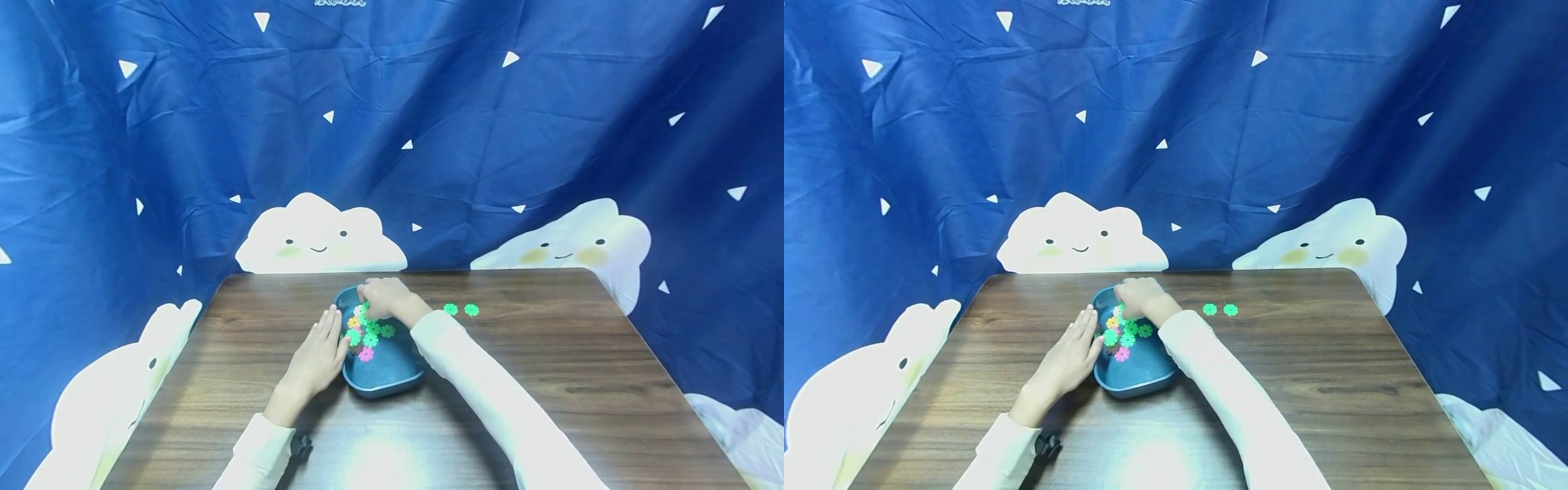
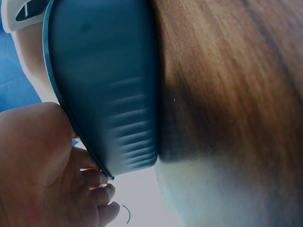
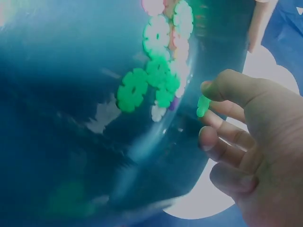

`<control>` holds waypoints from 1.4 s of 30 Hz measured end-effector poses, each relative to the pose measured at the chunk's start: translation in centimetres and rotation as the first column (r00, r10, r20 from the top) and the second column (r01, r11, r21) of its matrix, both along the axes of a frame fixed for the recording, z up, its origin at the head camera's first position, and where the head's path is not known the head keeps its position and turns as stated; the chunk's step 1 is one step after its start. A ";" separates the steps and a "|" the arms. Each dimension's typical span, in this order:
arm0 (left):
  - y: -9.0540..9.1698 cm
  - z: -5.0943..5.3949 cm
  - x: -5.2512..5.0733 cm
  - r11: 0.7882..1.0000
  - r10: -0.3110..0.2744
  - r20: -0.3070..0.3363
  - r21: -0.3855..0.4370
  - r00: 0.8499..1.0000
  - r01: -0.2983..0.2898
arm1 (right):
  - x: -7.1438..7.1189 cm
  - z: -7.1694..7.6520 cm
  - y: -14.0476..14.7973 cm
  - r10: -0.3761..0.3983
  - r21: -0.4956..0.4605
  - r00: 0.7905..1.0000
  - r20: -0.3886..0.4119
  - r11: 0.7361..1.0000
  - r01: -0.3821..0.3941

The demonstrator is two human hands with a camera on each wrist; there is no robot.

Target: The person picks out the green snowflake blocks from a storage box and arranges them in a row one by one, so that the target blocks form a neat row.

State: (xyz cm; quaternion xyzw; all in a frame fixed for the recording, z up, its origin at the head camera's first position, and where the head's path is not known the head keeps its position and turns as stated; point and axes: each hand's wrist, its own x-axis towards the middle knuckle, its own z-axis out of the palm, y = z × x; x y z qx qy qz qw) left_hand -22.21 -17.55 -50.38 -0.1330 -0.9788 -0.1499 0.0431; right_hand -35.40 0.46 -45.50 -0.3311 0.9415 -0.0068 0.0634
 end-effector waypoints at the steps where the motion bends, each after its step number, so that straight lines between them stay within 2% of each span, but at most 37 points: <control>1: 0.0 0.0 0.0 1.000 0.000 -0.001 0.000 1.000 0.000 | 0.1 0.2 0.2 0.000 -0.008 1.000 -0.001 1.000 0.000; 8: 0.0 0.2 0.1 1.000 0.002 0.008 0.010 1.000 -0.002 | 0.5 1.5 2.0 0.008 -0.055 1.000 -0.008 0.998 -0.009; 15: 0.0 0.2 0.1 1.000 0.005 0.010 0.000 1.000 -0.005 | 0.7 3.3 4.4 0.027 -0.114 0.998 -0.048 0.993 -0.032; 27: 0.1 0.2 0.1 1.000 0.010 0.010 -0.005 1.000 -0.010 | 1.0 5.8 9.6 -0.002 -0.189 0.994 -0.107 0.982 -0.018; 35: 0.1 0.0 0.1 1.000 0.009 0.002 0.003 1.000 -0.009 | 1.4 6.3 13.0 -0.045 -0.184 0.990 -0.136 0.983 0.019; 42: 0.1 0.1 0.1 1.000 0.013 0.001 0.000 1.000 -0.013 | 1.5 5.9 15.5 -0.061 -0.178 0.988 -0.142 0.983 0.035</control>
